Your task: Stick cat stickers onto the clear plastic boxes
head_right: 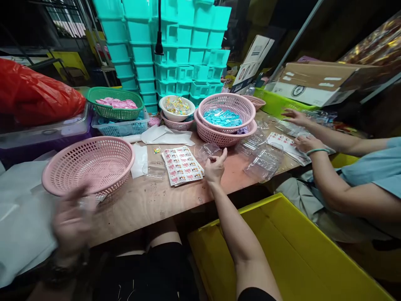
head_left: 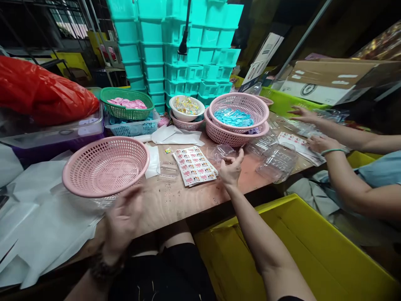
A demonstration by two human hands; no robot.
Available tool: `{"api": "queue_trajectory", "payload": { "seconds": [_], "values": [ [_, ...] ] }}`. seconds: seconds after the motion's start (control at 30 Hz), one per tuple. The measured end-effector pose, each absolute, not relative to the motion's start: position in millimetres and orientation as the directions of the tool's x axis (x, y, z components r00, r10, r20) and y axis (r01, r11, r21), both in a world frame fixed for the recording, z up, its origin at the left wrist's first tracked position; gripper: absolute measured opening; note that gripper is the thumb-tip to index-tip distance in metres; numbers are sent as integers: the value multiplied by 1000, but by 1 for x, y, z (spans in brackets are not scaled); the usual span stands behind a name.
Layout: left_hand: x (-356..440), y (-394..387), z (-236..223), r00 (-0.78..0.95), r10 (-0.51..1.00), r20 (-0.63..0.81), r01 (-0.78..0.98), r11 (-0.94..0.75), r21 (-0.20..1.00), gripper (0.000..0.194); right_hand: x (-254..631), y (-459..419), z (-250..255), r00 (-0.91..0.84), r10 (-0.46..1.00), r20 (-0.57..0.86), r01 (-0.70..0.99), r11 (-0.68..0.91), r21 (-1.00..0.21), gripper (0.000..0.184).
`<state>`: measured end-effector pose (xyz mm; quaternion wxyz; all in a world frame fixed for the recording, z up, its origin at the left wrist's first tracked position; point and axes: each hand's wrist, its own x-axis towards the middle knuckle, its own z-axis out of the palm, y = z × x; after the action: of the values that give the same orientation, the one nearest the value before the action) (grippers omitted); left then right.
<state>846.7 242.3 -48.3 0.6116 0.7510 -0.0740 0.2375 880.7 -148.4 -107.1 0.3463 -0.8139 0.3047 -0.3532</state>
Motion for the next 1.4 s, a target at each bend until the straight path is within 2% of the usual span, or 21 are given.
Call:
{"api": "queue_trajectory", "payload": {
  "seconds": [0.03, 0.07, 0.1, 0.17, 0.23, 0.3, 0.43, 0.5, 0.57, 0.63, 0.73, 0.8, 0.87, 0.97, 1.07, 1.13, 1.27, 1.4],
  "values": [
    [841, 219, -58, 957, 7, 289, -286, -133, 949, 36, 875, -144, -106, 557, -729, 397, -213, -588, -780, 84],
    [836, 196, -66, 973, -204, 106, -114, -26, 993, 38, 868, -139, -105, 556, -712, 428, -172, -603, -779, 83],
    [834, 175, -73, 939, -340, -52, 76, 59, 995, 44, 860, -133, -104, 560, -693, 455, -134, -618, -775, 83],
    [835, 140, -80, 813, -499, -300, 423, 151, 894, 56, 843, -114, -102, 583, -649, 488, -72, -639, -765, 81],
    [842, 114, -81, 731, -555, -397, 602, 249, 759, 60, 826, -88, -103, 611, -599, 517, -1, -654, -757, 80],
    [848, 97, -78, 710, -578, -402, 656, 336, 676, 58, 813, -55, -107, 642, -518, 565, 95, -677, -730, 79],
    [853, 95, -75, 811, -513, -281, 552, 509, 660, 54, 796, 1, -119, 701, -268, 661, 348, -680, -645, 75],
    [851, 111, -79, 848, -470, -247, 495, 533, 686, 54, 789, 15, -118, 720, -181, 670, 435, -634, -639, 72],
    [849, 135, -86, 851, -445, -278, 486, 467, 739, 55, 782, 17, -109, 731, -173, 660, 453, -599, -660, 62],
    [849, 162, -94, 849, -428, -311, 472, 348, 810, 58, 778, 11, -95, 757, -223, 615, 414, -564, -714, 43],
    [856, 196, -103, 860, -426, -279, 358, 116, 926, 62, 780, -2, -75, 864, -246, 439, 329, -383, -863, 15],
    [862, 210, -106, 879, -396, -265, 260, -66, 963, 62, 786, -6, -66, 954, -154, 256, 230, -169, -959, 20],
    [867, 218, -106, 911, -325, -255, 202, -187, 961, 59, 793, -7, -61, 995, -37, 94, 95, 9, -995, 26],
    [866, 221, -100, 973, -163, -164, 107, -313, 944, 53, 801, -5, -59, 997, 68, -28, -36, 126, -991, 28],
    [856, 221, -88, 990, -74, 119, -139, -444, 885, 45, 806, -4, -58, 989, 135, -63, -86, 172, -981, 29],
    [850, 221, -79, 957, -142, 254, -290, -418, 861, 38, 808, -3, -56, 982, 169, -85, -115, 175, -978, 30],
    [849, 222, -68, 911, -344, 228, -329, -275, 903, 33, 812, 2, -50, 975, 194, -104, -133, 139, -981, 30],
    [852, 226, -66, 897, -361, 256, -369, -290, 883, 25, 813, 10, -45, 981, 170, -97, -104, 38, -994, 31]
  ]
}}
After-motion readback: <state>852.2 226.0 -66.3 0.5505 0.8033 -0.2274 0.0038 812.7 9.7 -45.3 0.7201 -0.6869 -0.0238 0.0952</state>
